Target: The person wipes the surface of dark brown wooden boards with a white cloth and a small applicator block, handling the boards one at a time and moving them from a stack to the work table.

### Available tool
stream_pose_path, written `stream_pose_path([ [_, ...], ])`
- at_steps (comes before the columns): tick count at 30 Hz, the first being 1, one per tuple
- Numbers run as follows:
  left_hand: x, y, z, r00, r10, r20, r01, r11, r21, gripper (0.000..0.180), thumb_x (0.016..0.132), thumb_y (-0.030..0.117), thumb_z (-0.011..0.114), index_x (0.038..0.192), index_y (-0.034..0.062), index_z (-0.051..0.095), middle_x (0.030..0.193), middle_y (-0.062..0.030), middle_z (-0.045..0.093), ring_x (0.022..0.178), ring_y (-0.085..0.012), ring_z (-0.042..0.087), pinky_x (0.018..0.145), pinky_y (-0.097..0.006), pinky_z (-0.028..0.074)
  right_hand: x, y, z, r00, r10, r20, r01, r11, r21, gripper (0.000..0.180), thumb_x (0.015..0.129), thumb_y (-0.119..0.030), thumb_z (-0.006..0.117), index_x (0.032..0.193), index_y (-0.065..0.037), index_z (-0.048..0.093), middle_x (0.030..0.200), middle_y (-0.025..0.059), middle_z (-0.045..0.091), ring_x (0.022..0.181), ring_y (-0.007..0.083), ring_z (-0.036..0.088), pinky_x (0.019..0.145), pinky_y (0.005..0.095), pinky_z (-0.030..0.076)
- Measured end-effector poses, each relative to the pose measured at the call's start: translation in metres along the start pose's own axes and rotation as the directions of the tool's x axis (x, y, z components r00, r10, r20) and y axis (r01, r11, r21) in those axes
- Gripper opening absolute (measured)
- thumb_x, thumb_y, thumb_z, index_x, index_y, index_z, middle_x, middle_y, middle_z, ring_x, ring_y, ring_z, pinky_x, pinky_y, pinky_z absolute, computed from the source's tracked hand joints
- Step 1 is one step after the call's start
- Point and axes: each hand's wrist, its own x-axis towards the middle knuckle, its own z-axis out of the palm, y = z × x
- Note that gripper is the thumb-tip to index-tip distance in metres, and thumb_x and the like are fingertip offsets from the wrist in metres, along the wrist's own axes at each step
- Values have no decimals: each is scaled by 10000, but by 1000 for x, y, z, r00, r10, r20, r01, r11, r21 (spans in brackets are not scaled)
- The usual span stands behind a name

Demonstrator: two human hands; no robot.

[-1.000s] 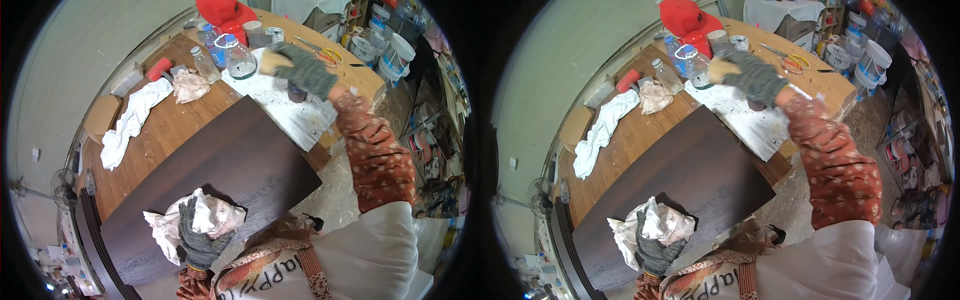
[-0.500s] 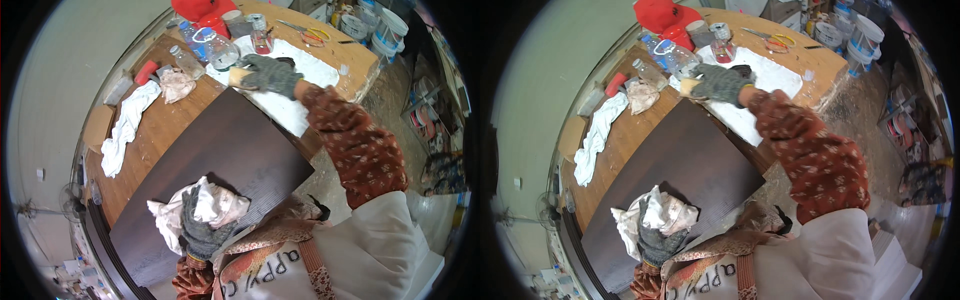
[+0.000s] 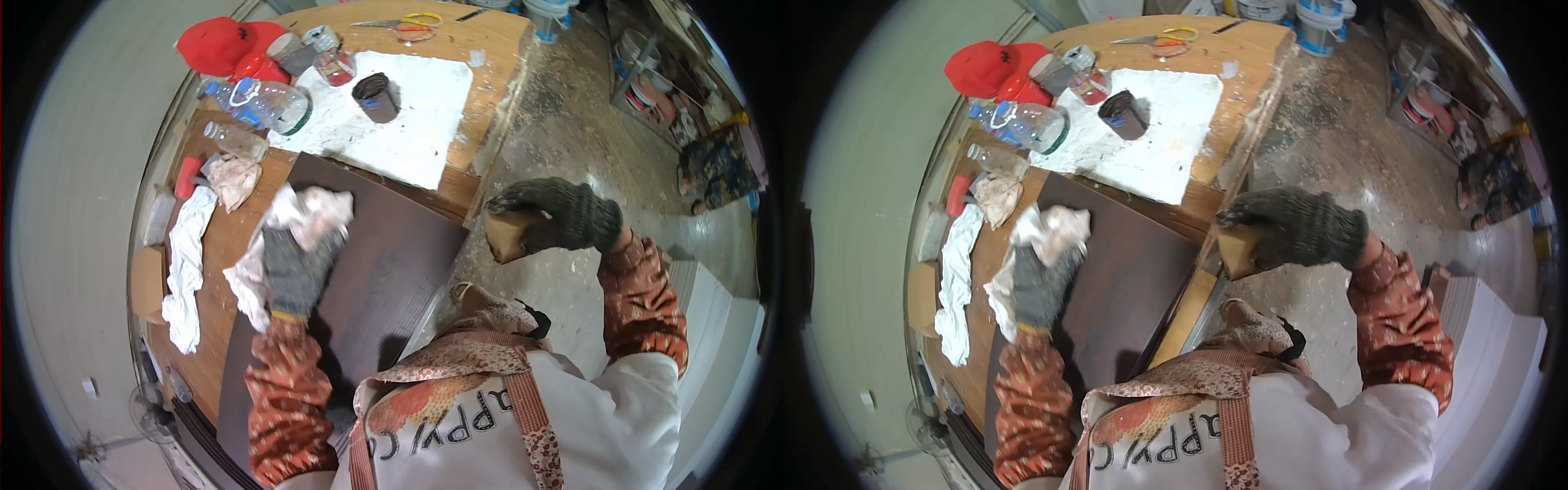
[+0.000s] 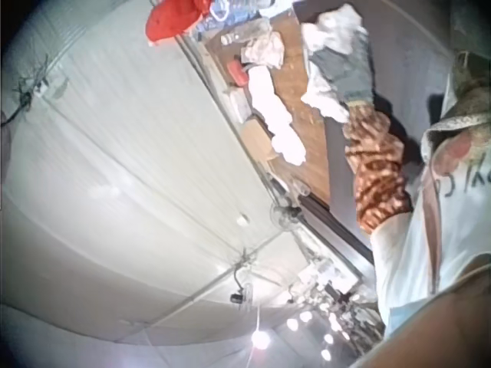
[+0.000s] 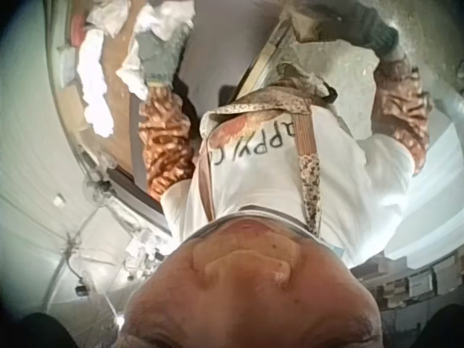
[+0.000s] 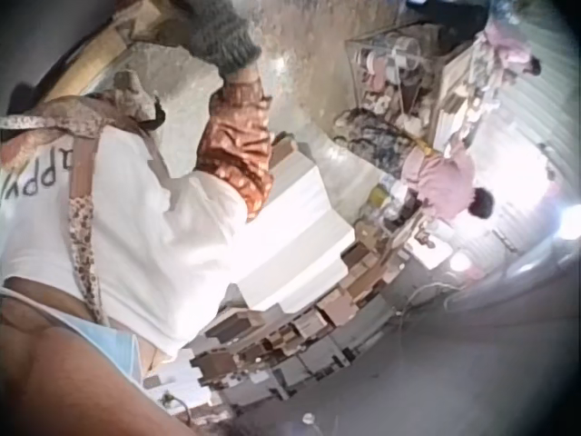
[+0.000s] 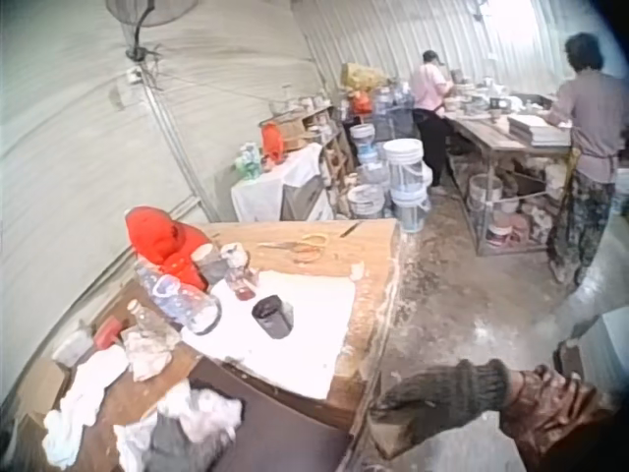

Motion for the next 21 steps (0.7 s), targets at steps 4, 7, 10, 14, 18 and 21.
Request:
stream_pose_path([
  [4,65,-10,-26,957,278,87,-252,640,726,465,828,356,621,1062,-30,509,1038,-120,593,946,-149,549,778,-293,432,-26,-38,42,872,257,-417,-180,960,215,562,692,-125,760,1200,-74,525,1106,137,579,1021,283,577,906,379,461],
  [7,89,-30,-55,879,432,-203,17,397,918,525,793,358,666,1094,-45,515,1027,-138,603,884,-163,565,730,-296,441,-4,-53,83,802,56,-595,-197,965,-174,582,723,-63,707,1253,-68,466,1074,140,567,986,285,571,879,387,473],
  [10,84,-15,-55,865,304,-400,118,651,750,587,744,303,727,1164,-20,475,1076,-165,590,1001,-302,565,865,-370,430,-9,-26,101,658,144,-739,-268,962,-51,538,751,-57,677,1246,-48,467,1098,143,561,1017,287,560,895,383,465],
  [14,37,-41,-103,695,608,-384,-141,639,757,675,741,241,748,1258,-30,409,1197,-188,519,1117,-281,482,970,-354,365,-7,-44,110,555,85,-828,-119,993,23,524,787,-115,672,1254,-23,454,1160,168,537,1064,298,537,929,383,438],
  [18,-61,-23,-122,894,359,-270,20,569,822,655,749,216,741,1273,-9,418,1207,-149,529,1107,-245,507,978,-337,374,1,-60,138,512,72,-856,-237,970,-60,500,813,-156,648,1251,-15,453,1174,190,525,1076,322,524,931,397,423],
  [21,-135,-33,-176,860,481,-169,-4,337,941,599,740,219,747,1231,7,475,1204,-166,541,1106,-278,531,952,-361,410,1,-77,166,546,-35,-837,-277,936,-219,496,817,-161,634,1247,2,450,1143,201,531,1036,349,528,899,413,432],
])
